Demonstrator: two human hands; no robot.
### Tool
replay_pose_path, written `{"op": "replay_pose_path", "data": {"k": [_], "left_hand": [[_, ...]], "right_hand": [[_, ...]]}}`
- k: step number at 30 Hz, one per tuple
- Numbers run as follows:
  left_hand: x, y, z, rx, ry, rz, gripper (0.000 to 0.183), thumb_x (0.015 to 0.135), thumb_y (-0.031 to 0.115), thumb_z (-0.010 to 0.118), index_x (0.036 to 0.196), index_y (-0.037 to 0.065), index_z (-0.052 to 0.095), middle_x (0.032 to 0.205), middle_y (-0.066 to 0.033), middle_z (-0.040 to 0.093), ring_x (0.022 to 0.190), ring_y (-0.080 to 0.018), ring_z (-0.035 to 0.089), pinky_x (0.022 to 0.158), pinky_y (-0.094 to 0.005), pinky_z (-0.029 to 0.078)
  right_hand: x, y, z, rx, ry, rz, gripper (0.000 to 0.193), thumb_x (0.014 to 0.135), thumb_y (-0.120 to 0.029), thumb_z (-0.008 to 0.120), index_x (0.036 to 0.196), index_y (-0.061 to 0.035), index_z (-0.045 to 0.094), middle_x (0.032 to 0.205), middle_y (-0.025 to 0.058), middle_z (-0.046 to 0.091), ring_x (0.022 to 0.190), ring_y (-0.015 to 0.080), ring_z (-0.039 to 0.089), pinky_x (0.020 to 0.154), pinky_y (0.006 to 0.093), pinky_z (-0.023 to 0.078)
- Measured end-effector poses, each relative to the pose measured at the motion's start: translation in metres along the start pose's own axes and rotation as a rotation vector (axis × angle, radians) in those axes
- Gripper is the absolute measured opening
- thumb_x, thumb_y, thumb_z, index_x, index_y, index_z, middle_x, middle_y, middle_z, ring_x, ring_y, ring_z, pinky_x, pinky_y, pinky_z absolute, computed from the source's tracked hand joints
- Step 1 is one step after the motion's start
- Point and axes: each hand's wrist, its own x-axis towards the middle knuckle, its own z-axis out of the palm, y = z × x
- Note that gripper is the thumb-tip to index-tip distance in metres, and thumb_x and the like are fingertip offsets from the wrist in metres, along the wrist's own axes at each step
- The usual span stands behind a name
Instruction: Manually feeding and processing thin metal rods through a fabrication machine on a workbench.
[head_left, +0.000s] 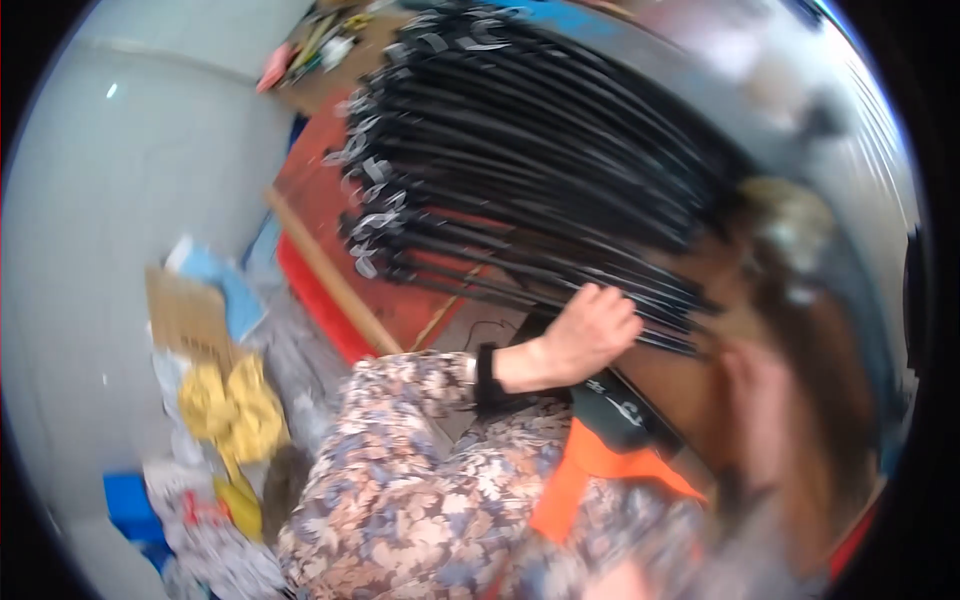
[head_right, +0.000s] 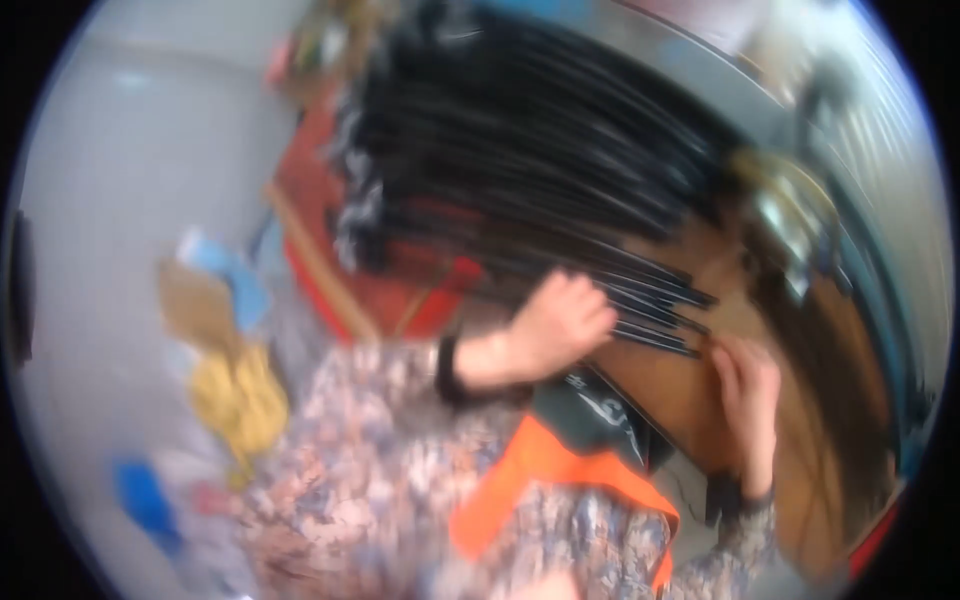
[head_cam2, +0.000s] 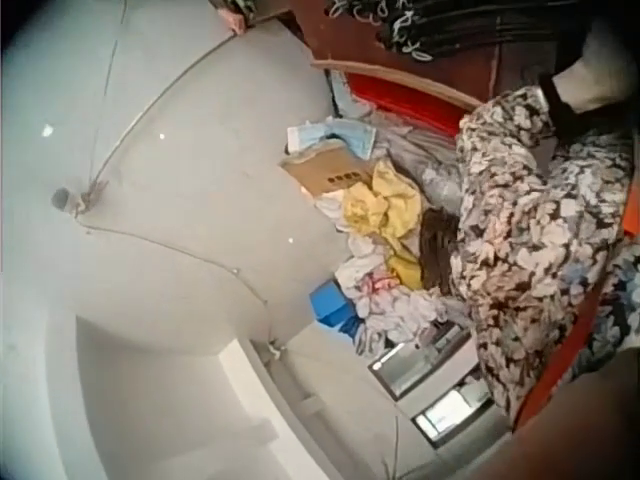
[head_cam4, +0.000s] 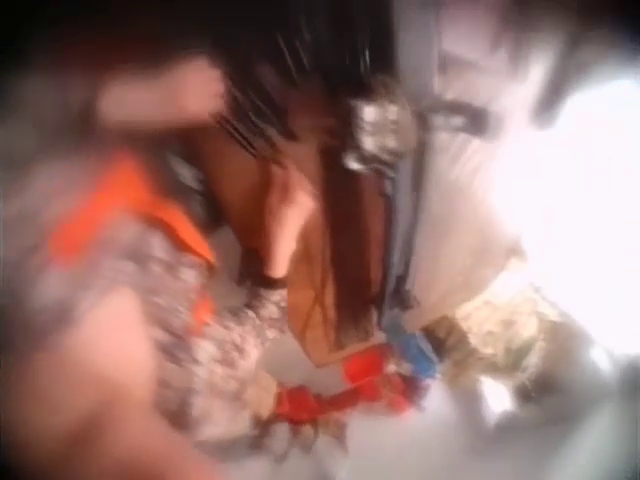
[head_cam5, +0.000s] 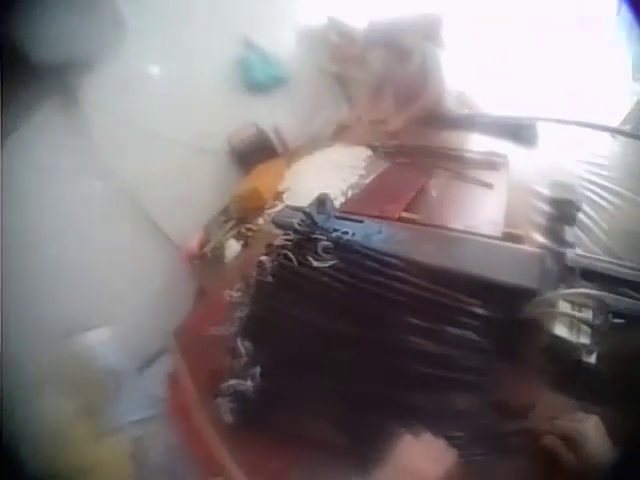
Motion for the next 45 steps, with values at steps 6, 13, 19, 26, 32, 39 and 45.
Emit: {"op": "replay_pose_path", "data": {"k": [6, 13, 19, 26, 32, 39, 45], "left_hand": [[-0.004, 0.019, 0.012, -0.07, 0.152, -0.01, 0.006, 0.079, 0.013, 0.058, 0.084, 0.01, 0.058, 0.085, -0.0055, 0.051, 0.084, -0.0221, 0.051, 0.07, -0.0337, 0.041], [-0.006, 0.018, -0.002, -0.11, 0.037, 0.087, 0.015, 0.079, 0.025, 0.065, 0.084, 0.012, 0.059, 0.086, -0.0043, 0.054, 0.085, -0.0223, 0.053, 0.073, -0.0342, 0.043], [-0.008, 0.034, 0.028, -0.09, -0.131, 0.144, 0.013, 0.081, 0.022, 0.065, 0.086, 0.011, 0.059, 0.087, -0.0047, 0.055, 0.088, -0.0235, 0.056, 0.066, -0.0351, 0.044], [0.008, 0.035, 0.014, -0.297, -0.078, 0.009, 0.009, 0.083, 0.014, 0.06, 0.089, 0.008, 0.059, 0.09, -0.0076, 0.056, 0.087, -0.0258, 0.062, 0.066, -0.0375, 0.055], [0.027, 0.044, -0.012, -0.261, -0.114, 0.068, 0.009, 0.09, 0.014, 0.059, 0.096, 0.007, 0.06, 0.086, -0.0095, 0.058, 0.071, -0.0258, 0.067, 0.049, -0.037, 0.055], [0.071, 0.035, -0.047, -0.143, -0.239, 0.283, 0.016, 0.092, 0.017, 0.067, 0.103, 0.008, 0.061, 0.077, -0.0102, 0.06, 0.059, -0.0314, 0.064, 0.05, -0.0425, 0.052], [0.152, 0.024, -0.076, -0.545, -1.114, -0.014, 0.02, 0.096, 0.017, 0.062, 0.105, 0.001, 0.069, 0.078, -0.0208, 0.067, 0.067, -0.0259, 0.065, 0.066, -0.036, 0.051]], "right_hand": [[-0.019, 0.028, 0.023, -0.016, 0.013, -0.083, 0.014, 0.089, -0.002, 0.062, 0.099, 0.0019, 0.07, 0.087, 0.0168, 0.067, 0.082, 0.0296, 0.064, 0.074, 0.0369, 0.049], [-0.019, 0.006, 0.017, -0.035, 0.205, -0.126, 0.014, 0.088, -0.003, 0.062, 0.097, 0.0027, 0.07, 0.084, 0.0169, 0.065, 0.079, 0.0302, 0.061, 0.072, 0.037, 0.046], [-0.024, 0.022, 0.011, -0.001, 0.083, -0.165, 0.014, 0.086, -0.007, 0.063, 0.091, 0.005, 0.067, 0.08, 0.0172, 0.06, 0.08, 0.0323, 0.055, 0.072, 0.0402, 0.043], [-0.044, 0.023, 0.014, 0.142, 0.108, -0.004, 0.017, 0.09, -0.011, 0.062, 0.091, 0.005, 0.066, 0.08, 0.0161, 0.058, 0.08, 0.0265, 0.055, 0.075, 0.0385, 0.042], [-0.047, 0.044, 0.013, 0.237, 0.166, 0.04, 0.025, 0.096, -0.019, 0.058, 0.101, -0.0003, 0.073, 0.081, 0.0113, 0.062, 0.081, 0.0246, 0.059, 0.074, 0.0373, 0.046], [-0.049, 0.066, 0.027, -0.121, 0.55, -0.375, 0.037, 0.078, -0.011, 0.079, 0.114, -0.0068, 0.073, 0.078, 0.0033, 0.067, 0.075, 0.0231, 0.06, 0.068, 0.0359, 0.048], [-0.069, 0.065, 0.026, -0.036, 0.487, -0.498, 0.051, 0.073, -0.002, 0.069, 0.123, -0.0066, 0.067, 0.084, 0.0018, 0.067, 0.071, 0.0205, 0.06, 0.056, 0.0319, 0.051]]}}
